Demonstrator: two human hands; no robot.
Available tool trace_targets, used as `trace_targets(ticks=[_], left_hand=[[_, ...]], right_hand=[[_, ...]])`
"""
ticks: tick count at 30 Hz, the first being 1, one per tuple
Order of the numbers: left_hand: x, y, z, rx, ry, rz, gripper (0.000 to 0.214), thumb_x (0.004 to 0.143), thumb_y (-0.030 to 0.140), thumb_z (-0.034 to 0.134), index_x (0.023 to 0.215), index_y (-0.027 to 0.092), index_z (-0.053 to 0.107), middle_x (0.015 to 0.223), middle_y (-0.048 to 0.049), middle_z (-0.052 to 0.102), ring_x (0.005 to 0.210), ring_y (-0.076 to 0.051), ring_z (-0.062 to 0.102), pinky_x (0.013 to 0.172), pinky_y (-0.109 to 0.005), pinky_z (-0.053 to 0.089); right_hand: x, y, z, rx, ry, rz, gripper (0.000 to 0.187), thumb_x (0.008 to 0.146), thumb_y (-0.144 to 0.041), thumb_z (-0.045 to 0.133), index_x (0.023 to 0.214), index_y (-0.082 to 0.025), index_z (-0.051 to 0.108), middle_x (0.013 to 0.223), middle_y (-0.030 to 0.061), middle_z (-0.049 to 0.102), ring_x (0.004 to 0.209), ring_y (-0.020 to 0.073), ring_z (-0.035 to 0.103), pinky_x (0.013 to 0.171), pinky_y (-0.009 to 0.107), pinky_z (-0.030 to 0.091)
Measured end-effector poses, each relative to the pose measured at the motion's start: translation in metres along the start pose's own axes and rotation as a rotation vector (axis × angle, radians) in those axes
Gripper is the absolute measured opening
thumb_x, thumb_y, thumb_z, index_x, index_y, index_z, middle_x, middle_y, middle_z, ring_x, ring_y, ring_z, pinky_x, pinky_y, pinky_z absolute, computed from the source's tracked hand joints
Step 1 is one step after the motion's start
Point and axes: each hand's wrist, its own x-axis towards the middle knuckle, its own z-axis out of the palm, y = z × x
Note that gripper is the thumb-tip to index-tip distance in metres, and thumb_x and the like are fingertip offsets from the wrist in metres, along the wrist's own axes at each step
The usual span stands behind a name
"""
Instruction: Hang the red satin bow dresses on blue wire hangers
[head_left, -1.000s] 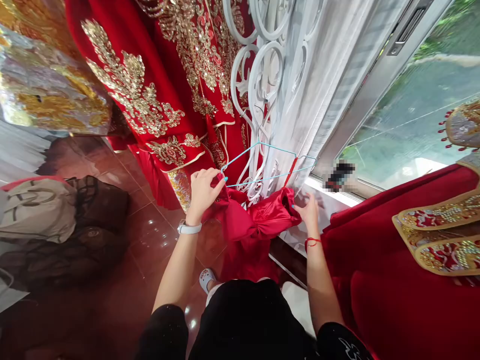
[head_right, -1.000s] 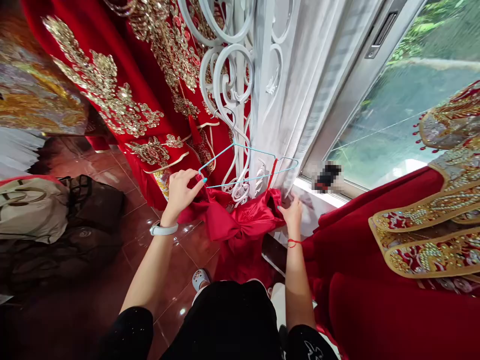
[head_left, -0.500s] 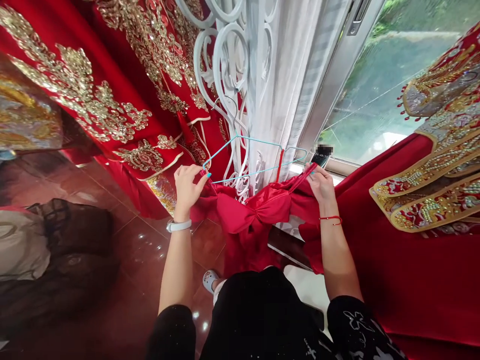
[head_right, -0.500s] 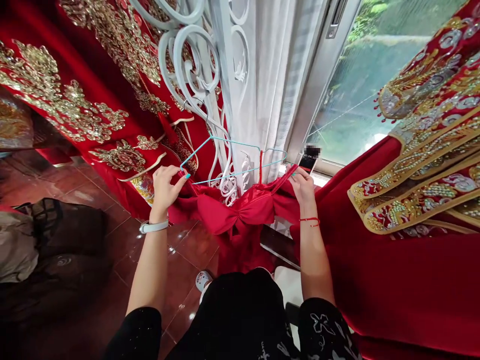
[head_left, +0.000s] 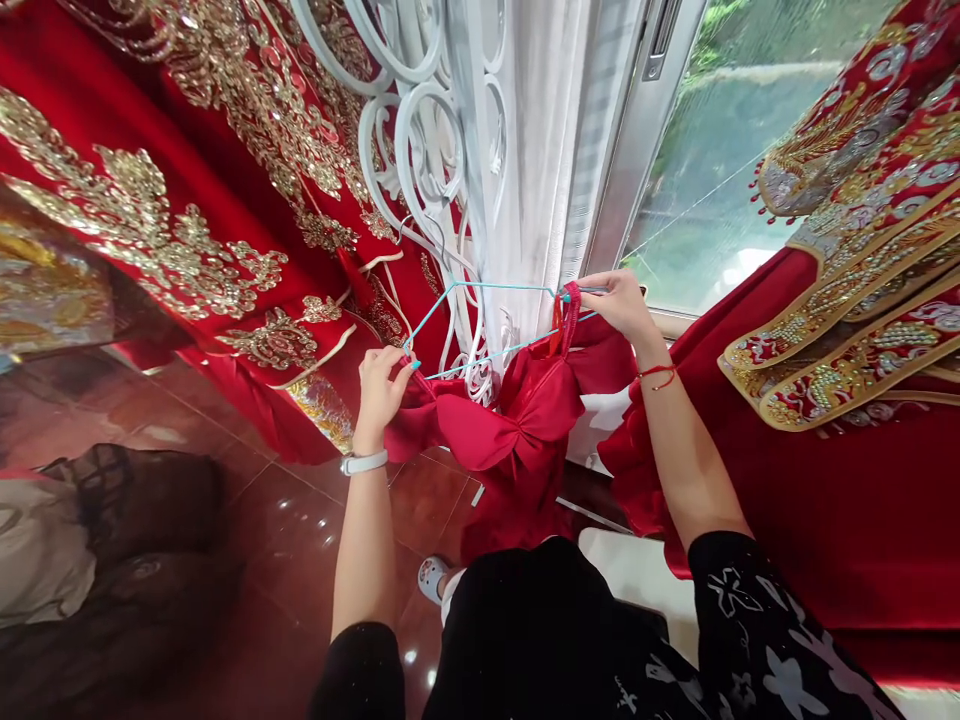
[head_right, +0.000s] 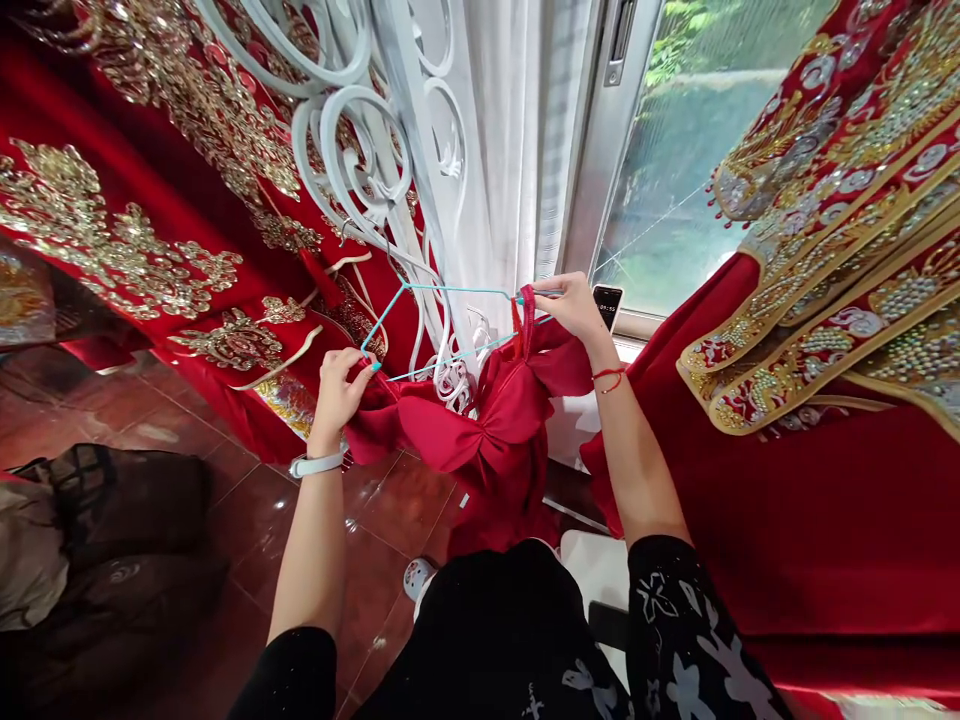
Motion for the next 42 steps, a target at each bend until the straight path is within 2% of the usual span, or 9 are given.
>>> trace_targets(ticks=[10, 17, 24, 28, 31, 33, 35, 38, 42], left_hand=[[-0.005, -0.003, -0.001, 0.047, 0.028, -0.015, 0.019, 0.097, 0.039, 0.054, 0.094, 0.024, 0.066, 0.105, -0.0062, 0.073, 0.104, -0.028, 0.056, 0.102, -0.045, 0.04], [-0.009, -0.004, -0.006, 0.089, 0.068, -0.021, 0.022, 0.098, 0.04, 0.054, 0.094, 0.024, 0.068, 0.103, -0.0064, 0.073, 0.103, -0.029, 0.058, 0.1, -0.045, 0.037], [-0.01, -0.008, -0.006, 0.065, 0.089, -0.001, 0.025, 0.098, 0.045, 0.055, 0.096, 0.025, 0.068, 0.103, -0.0065, 0.073, 0.101, -0.028, 0.058, 0.099, -0.045, 0.038], [-0.01, -0.007, -0.004, 0.017, 0.116, 0.001, 0.027, 0.096, 0.048, 0.058, 0.096, 0.025, 0.07, 0.102, -0.0068, 0.072, 0.102, -0.029, 0.059, 0.104, -0.048, 0.039], [-0.021, -0.013, -0.002, -0.123, 0.204, -0.037, 0.038, 0.089, 0.054, 0.067, 0.114, 0.026, 0.069, 0.119, -0.0082, 0.068, 0.116, -0.029, 0.058, 0.111, -0.049, 0.04], [-0.036, -0.024, 0.002, -0.318, 0.282, -0.117, 0.063, 0.079, 0.058, 0.077, 0.132, 0.027, 0.061, 0.134, -0.01, 0.062, 0.127, -0.029, 0.057, 0.113, -0.047, 0.042], [-0.054, -0.037, 0.008, -0.54, 0.288, -0.219, 0.077, 0.072, 0.061, 0.081, 0.137, 0.025, 0.058, 0.139, -0.0118, 0.061, 0.131, -0.03, 0.058, 0.114, -0.046, 0.045], [-0.076, -0.048, 0.019, -0.742, 0.246, -0.338, 0.074, 0.068, 0.062, 0.082, 0.127, 0.022, 0.065, 0.135, -0.0136, 0.067, 0.13, -0.032, 0.061, 0.114, -0.047, 0.048], [-0.093, -0.044, 0.029, -0.775, 0.326, -0.439, 0.06, 0.068, 0.056, 0.082, 0.114, 0.02, 0.071, 0.122, -0.0122, 0.074, 0.119, -0.031, 0.068, 0.11, -0.048, 0.052]], right_hand=[[-0.005, -0.014, 0.011, -0.335, -0.081, -0.082, 0.011, 0.077, -0.032, 0.078, 0.081, -0.022, 0.081, 0.086, 0.0032, 0.079, 0.089, 0.0242, 0.072, 0.099, 0.048, 0.053], [-0.003, -0.004, 0.025, -0.113, -0.084, 0.037, 0.031, 0.078, -0.049, 0.076, 0.083, -0.018, 0.079, 0.089, 0.0075, 0.08, 0.093, 0.0257, 0.075, 0.092, 0.04, 0.057], [-0.005, -0.001, 0.025, -0.186, -0.121, -0.087, 0.028, 0.078, -0.03, 0.071, 0.103, -0.021, 0.076, 0.095, 0.0045, 0.079, 0.094, 0.0226, 0.072, 0.095, 0.041, 0.055], [-0.006, -0.002, 0.018, -0.345, -0.203, -0.126, 0.029, 0.076, -0.02, 0.063, 0.101, -0.022, 0.078, 0.104, 0.0056, 0.079, 0.102, 0.027, 0.071, 0.103, 0.05, 0.051], [-0.014, -0.012, 0.026, -0.452, -0.068, -0.193, 0.041, 0.077, -0.015, 0.06, 0.113, -0.026, 0.076, 0.123, 0.0067, 0.074, 0.121, 0.0316, 0.065, 0.116, 0.062, 0.038], [-0.024, -0.021, 0.045, -0.43, 0.036, -0.267, 0.039, 0.082, -0.015, 0.06, 0.116, -0.027, 0.075, 0.126, 0.0072, 0.073, 0.125, 0.031, 0.062, 0.118, 0.062, 0.036], [-0.034, -0.028, 0.077, -0.322, 0.016, -0.31, 0.032, 0.089, -0.018, 0.058, 0.114, -0.026, 0.076, 0.118, 0.0068, 0.075, 0.117, 0.0273, 0.066, 0.113, 0.053, 0.044], [-0.045, -0.035, 0.144, -0.181, -0.223, -0.283, 0.032, 0.094, -0.022, 0.061, 0.124, -0.026, 0.073, 0.116, 0.0063, 0.077, 0.112, 0.0241, 0.069, 0.108, 0.045, 0.05], [-0.051, -0.037, 0.231, -0.175, -0.441, -0.137, 0.044, 0.091, -0.03, 0.073, 0.134, -0.027, 0.067, 0.134, 0.0087, 0.073, 0.125, 0.0273, 0.066, 0.12, 0.054, 0.034]])
